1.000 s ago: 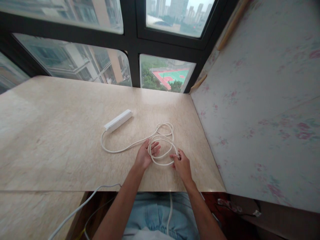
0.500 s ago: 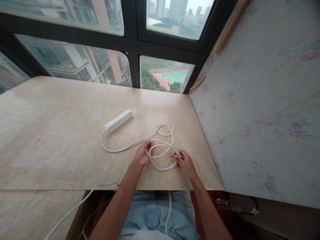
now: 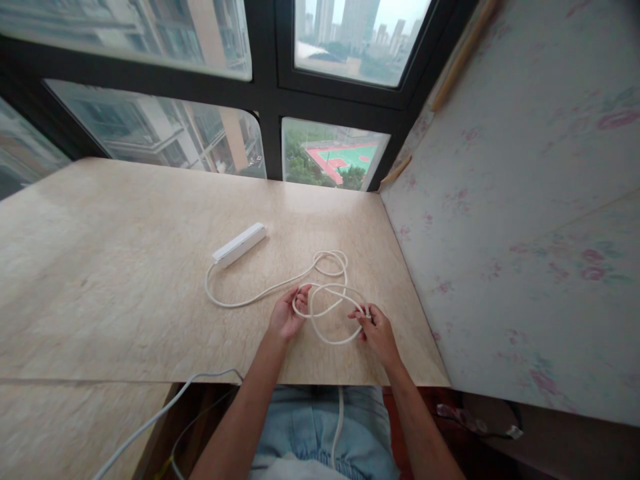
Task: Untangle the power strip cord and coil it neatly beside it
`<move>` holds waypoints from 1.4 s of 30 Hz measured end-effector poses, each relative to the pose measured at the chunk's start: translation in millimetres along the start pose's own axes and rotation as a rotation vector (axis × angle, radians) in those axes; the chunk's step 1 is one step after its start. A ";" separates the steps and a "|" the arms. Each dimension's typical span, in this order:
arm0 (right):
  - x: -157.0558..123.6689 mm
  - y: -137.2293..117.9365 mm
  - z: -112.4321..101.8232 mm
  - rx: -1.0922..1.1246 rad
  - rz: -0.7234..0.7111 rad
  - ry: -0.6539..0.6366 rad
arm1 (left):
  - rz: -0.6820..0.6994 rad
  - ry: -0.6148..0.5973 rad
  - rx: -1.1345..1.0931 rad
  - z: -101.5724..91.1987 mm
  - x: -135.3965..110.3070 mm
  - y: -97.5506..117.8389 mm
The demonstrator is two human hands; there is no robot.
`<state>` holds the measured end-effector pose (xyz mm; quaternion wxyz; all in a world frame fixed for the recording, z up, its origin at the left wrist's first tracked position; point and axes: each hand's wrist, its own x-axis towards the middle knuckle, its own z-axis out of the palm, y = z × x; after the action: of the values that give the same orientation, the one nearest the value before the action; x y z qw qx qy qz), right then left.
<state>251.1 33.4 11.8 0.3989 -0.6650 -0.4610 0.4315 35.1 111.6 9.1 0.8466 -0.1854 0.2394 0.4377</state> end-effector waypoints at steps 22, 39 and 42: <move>-31.6 -16.2 76.1 0.924 0.405 0.213 | 0.286 0.049 0.318 -4.9 -8.8 -48.8; -36.0 -12.0 69.5 0.921 0.420 0.162 | 0.330 0.166 0.432 1.4 -25.5 -63.6; -32.3 -11.0 64.5 0.901 0.410 0.141 | 0.298 0.120 0.425 -1.5 -30.6 -70.4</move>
<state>180.8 13.9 8.7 0.5836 -0.5313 -0.0605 0.6111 77.9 52.2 32.6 0.7770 0.0083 0.4004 0.4856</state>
